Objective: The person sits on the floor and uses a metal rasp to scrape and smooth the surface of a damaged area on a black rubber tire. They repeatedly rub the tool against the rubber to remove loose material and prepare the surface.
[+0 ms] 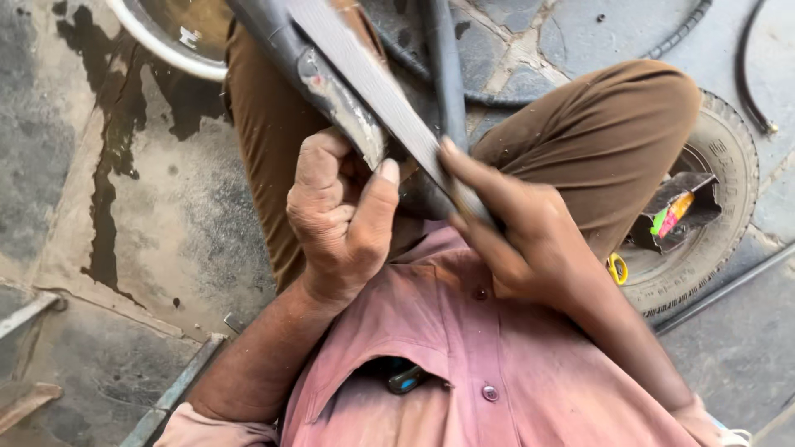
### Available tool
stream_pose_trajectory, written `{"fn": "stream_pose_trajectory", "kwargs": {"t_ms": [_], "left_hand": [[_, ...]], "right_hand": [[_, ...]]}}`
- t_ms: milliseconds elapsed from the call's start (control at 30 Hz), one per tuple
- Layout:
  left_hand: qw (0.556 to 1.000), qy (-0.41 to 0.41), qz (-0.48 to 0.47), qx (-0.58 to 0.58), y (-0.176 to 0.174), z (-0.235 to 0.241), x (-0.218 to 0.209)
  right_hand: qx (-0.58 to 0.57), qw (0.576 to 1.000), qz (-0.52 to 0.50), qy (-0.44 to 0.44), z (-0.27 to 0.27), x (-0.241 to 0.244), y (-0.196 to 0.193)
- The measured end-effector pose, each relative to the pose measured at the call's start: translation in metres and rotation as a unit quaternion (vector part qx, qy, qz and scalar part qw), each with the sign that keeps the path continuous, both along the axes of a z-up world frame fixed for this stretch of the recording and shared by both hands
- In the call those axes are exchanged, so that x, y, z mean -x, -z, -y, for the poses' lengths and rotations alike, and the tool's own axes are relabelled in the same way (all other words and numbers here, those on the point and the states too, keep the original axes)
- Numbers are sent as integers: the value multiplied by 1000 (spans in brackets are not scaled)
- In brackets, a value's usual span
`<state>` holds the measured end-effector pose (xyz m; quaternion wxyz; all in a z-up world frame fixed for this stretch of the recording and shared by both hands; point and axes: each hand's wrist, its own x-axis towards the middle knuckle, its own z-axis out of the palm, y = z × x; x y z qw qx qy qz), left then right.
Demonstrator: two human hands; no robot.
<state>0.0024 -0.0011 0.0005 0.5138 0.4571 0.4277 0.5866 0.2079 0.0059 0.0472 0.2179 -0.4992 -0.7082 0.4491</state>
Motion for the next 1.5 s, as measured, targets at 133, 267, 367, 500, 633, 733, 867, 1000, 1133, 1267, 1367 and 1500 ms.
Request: {"fn": "stream_pose_trajectory", "kwargs": {"t_ms": [133,267,367,500,633,733,867,1000,1133,1267,1367,1500], "left_hand": [[997,-13,59,50,-9,-1,2],[1000,-5,14,26,-6,1,9],[1000,17,13,8,-2,-2,5],[998,24,37,53,-11,-6,3],[989,-12,57,135,-18,-5,6],[1000,-1,-14,21,-11,-2,10],[997,7,-61,-35,-3,-4,6],[1000,15,-11,3,-10,-3,3],[999,12,19,31,-10,-1,7],[995,2,-98,-30,1,-1,8],[998,15,-69,-2,-3,0,5],[999,25,11,29,-11,-2,6]], "right_hand": [[74,994,55,55,-6,-6,-11],[86,995,52,19,6,-15,-23],[32,998,48,-26,12,-11,-14],[-40,999,-5,5,-7,3,9],[59,996,61,29,-1,-15,-14],[43,999,17,3,15,-20,-31],[16,999,34,-1,8,-4,-12],[-29,999,5,17,-15,8,0],[46,997,54,-1,-6,-7,-19],[73,996,42,-29,6,-2,-17],[18,1000,6,-21,-10,4,0],[78,996,35,27,-24,9,1]]}}
